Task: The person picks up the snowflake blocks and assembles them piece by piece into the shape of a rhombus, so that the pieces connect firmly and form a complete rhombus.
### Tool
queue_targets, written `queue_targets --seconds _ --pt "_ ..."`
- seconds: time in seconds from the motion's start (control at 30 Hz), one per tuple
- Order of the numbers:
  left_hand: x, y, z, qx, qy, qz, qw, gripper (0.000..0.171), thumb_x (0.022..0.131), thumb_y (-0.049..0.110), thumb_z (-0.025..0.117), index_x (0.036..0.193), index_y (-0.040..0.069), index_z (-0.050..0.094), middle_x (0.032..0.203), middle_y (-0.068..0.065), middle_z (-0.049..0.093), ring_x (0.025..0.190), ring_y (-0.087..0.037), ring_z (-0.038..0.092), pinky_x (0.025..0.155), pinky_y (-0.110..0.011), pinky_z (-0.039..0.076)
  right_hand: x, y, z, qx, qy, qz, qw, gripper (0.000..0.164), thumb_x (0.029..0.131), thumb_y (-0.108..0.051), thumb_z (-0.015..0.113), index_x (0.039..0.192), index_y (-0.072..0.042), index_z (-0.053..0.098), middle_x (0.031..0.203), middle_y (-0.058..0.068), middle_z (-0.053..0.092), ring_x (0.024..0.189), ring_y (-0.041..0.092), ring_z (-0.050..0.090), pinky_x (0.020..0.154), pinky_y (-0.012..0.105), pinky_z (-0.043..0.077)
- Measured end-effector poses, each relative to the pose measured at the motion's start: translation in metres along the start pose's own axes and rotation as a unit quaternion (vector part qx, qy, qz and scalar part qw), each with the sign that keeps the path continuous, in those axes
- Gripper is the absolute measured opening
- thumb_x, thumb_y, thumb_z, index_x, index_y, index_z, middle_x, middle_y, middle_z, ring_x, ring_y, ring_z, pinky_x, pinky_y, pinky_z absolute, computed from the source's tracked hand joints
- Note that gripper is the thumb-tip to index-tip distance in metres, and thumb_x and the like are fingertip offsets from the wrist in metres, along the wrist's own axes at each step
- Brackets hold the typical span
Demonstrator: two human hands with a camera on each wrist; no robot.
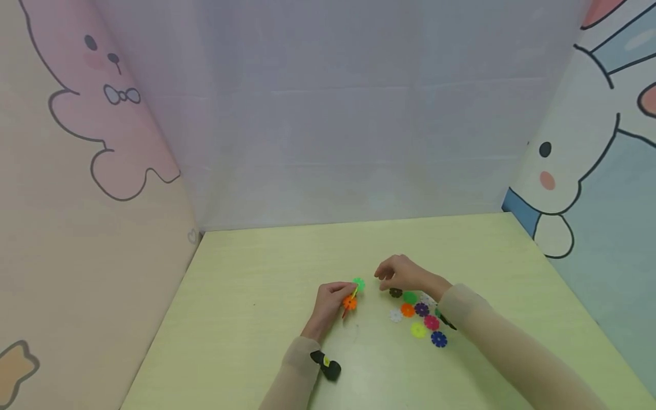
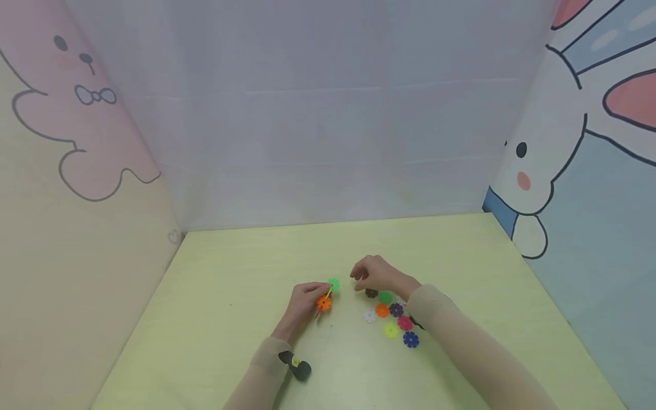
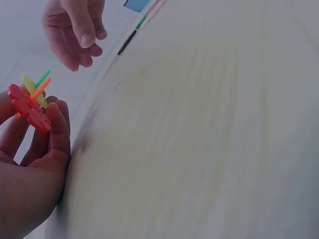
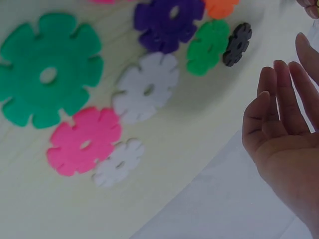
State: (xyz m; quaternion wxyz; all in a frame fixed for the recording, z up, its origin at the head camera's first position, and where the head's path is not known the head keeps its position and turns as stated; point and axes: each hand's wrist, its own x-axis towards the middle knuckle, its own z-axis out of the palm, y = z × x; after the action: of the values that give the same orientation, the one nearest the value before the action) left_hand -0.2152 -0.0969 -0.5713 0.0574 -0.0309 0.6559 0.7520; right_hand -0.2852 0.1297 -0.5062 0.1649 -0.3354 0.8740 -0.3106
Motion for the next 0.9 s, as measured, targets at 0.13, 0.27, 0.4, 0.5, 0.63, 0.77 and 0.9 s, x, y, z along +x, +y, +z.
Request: queue_targets --seconds 0.13,0.27,0.4,0.5,0.63,0.77,0.9 --pt "-0.008 0.011 0.001 -0.002 -0.012 -0.001 0.9999 0.023 0.087 0.013 0.071 0.097 -0.008 0.072 0.089 -0.009 0.069 0.075 -0.013 0.058 0.065 -0.024 0.049 -0.007 0.01 0.0 -0.012 -0.01 0.053 0.998 0.026 0.078 -0.015 0.081 0.102 -0.009 0.071 0.093 -0.002 0.066 0.082 0.014 0.057 0.076 0.032 0.05" --pt "-0.015 0.024 0.003 0.0 -0.02 0.007 0.9998 0.024 0.088 0.01 0.069 0.098 -0.011 0.07 0.087 -0.011 0.069 0.073 -0.013 0.058 0.064 -0.024 0.049 -0.014 0.015 -0.002 -0.03 -0.01 0.073 0.997 0.028 0.075 -0.018 0.083 0.098 -0.011 0.071 0.089 -0.004 0.063 0.08 0.015 0.055 0.076 0.032 0.049" --pt "-0.017 0.026 0.002 -0.002 -0.025 0.012 0.9996 0.023 0.088 0.01 0.069 0.098 -0.011 0.07 0.087 -0.013 0.069 0.072 -0.013 0.057 0.063 -0.023 0.048 -0.018 0.018 -0.004 -0.039 -0.01 0.081 0.996 0.028 0.074 -0.02 0.084 0.097 -0.011 0.07 0.088 -0.004 0.062 0.08 0.016 0.054 0.077 0.033 0.048" --pt "-0.017 0.027 0.002 -0.003 -0.028 0.015 0.9995 0.023 0.088 0.01 0.069 0.097 -0.011 0.07 0.087 -0.015 0.068 0.072 -0.013 0.057 0.064 -0.023 0.048 -0.021 0.021 -0.002 -0.04 -0.01 0.085 0.996 0.029 0.074 -0.022 0.084 0.096 -0.011 0.07 0.088 -0.003 0.062 0.08 0.016 0.054 0.077 0.034 0.049" --pt "-0.017 0.027 0.003 -0.001 -0.026 0.015 0.9996 0.023 0.088 0.01 0.069 0.097 -0.011 0.07 0.088 -0.015 0.069 0.072 -0.013 0.057 0.064 -0.024 0.048 -0.022 0.027 0.002 -0.04 -0.003 0.092 0.995 0.027 0.074 -0.022 0.084 0.093 -0.012 0.068 0.086 -0.003 0.059 0.079 0.017 0.052 0.075 0.033 0.049" --pt "-0.017 0.028 0.003 0.005 -0.022 0.01 0.9997 0.022 0.088 0.01 0.069 0.097 -0.01 0.071 0.088 -0.014 0.069 0.072 -0.013 0.057 0.064 -0.024 0.048 -0.022 0.031 0.004 -0.032 0.0 0.095 0.995 0.024 0.075 -0.02 0.083 0.09 -0.013 0.066 0.082 -0.003 0.056 0.076 0.018 0.05 0.073 0.032 0.048" --pt "-0.018 0.029 0.003 0.003 -0.022 0.004 0.9997 0.022 0.088 0.01 0.069 0.098 -0.01 0.071 0.089 -0.015 0.069 0.073 -0.013 0.057 0.065 -0.024 0.048 -0.021 0.03 0.004 -0.022 0.0 0.103 0.994 0.025 0.075 -0.018 0.083 0.091 -0.012 0.065 0.083 -0.003 0.056 0.077 0.018 0.05 0.074 0.032 0.048"
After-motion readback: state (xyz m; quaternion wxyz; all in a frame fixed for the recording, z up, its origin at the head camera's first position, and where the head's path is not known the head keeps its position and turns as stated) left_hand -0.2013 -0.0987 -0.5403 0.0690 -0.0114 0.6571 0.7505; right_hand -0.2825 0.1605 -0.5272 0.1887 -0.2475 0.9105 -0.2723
